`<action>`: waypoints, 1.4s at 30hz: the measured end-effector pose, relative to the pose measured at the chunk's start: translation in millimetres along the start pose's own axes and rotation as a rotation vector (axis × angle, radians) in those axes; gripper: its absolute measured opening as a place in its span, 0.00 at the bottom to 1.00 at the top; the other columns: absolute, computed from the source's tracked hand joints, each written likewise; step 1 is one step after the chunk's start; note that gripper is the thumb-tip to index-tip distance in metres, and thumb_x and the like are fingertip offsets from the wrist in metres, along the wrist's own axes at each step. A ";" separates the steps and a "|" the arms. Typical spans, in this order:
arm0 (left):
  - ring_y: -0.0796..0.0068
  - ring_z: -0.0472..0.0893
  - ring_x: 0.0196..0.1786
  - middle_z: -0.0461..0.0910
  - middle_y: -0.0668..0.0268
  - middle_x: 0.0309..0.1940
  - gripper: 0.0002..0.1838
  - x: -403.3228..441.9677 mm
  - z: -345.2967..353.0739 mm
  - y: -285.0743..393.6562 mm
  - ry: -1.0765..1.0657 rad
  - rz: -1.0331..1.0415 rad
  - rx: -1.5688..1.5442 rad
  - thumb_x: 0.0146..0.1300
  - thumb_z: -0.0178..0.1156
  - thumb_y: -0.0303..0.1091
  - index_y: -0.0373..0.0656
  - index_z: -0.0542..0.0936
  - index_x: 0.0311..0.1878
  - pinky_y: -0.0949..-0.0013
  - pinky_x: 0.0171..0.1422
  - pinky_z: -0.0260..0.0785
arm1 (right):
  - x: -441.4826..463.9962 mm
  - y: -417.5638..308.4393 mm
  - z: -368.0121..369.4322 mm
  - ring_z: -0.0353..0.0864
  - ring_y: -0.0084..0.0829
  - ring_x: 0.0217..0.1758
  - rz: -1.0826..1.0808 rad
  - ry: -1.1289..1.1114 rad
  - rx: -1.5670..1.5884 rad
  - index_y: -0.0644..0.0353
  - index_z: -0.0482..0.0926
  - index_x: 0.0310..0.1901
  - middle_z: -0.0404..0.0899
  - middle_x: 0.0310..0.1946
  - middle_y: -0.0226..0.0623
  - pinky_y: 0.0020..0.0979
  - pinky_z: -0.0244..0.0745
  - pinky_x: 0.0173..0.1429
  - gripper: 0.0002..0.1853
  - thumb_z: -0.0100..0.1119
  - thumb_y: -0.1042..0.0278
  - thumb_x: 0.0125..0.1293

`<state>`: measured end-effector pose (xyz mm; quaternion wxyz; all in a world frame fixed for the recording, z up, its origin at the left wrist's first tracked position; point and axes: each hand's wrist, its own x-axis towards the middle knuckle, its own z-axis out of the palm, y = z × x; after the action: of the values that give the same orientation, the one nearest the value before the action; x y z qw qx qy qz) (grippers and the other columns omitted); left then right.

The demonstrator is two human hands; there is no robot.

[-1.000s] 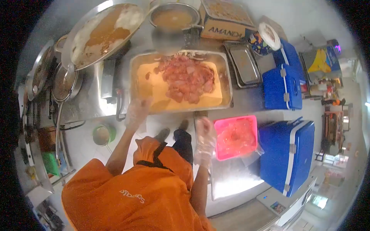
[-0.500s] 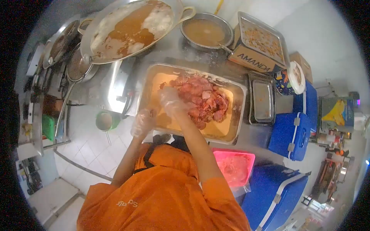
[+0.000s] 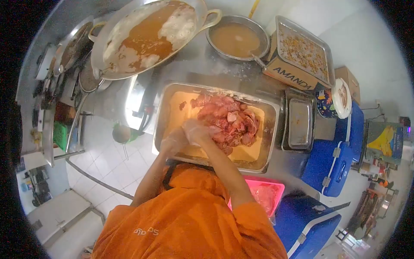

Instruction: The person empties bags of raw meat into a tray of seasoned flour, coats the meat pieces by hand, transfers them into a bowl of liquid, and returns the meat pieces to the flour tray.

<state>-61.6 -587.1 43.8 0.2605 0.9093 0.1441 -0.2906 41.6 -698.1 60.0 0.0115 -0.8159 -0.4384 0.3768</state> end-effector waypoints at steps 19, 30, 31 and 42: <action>0.69 0.88 0.43 0.87 0.54 0.45 0.25 21.3 9.6 78.0 -0.397 -0.105 -1.166 0.65 0.73 0.39 0.36 0.77 0.59 0.68 0.51 0.81 | -146.8 108.2 87.1 0.68 0.43 0.78 0.826 0.298 1.320 0.58 0.68 0.77 0.69 0.75 0.51 0.39 0.60 0.79 0.45 0.53 0.30 0.69; 0.60 0.85 0.50 0.84 0.56 0.46 0.46 6.3 -7.5 63.3 0.273 0.189 -0.783 0.58 0.79 0.44 0.30 0.66 0.72 0.62 0.58 0.79 | -144.9 53.4 0.1 0.77 0.48 0.67 0.512 0.566 1.396 0.57 0.70 0.75 0.77 0.66 0.54 0.44 0.70 0.69 0.42 0.60 0.34 0.69; 0.59 0.84 0.52 0.84 0.55 0.46 0.47 12.0 -7.4 49.9 0.347 0.238 -0.632 0.58 0.80 0.47 0.29 0.67 0.72 0.60 0.59 0.78 | -152.2 55.7 -14.9 0.78 0.49 0.66 0.604 0.606 1.345 0.57 0.70 0.75 0.78 0.65 0.55 0.44 0.71 0.68 0.41 0.60 0.35 0.69; 0.73 0.81 0.37 0.85 0.64 0.46 0.28 63.2 -41.5 39.5 0.025 0.127 -1.099 0.73 0.66 0.51 0.35 0.80 0.61 0.68 0.35 0.75 | -100.0 188.2 47.2 0.69 0.51 0.78 0.771 1.012 1.435 0.57 0.70 0.74 0.70 0.75 0.52 0.46 0.64 0.78 0.37 0.49 0.35 0.77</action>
<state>23.4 -589.5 49.9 0.7121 0.6498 0.2224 -0.1457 111.9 -901.0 21.0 0.5718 -0.7687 0.2523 0.1362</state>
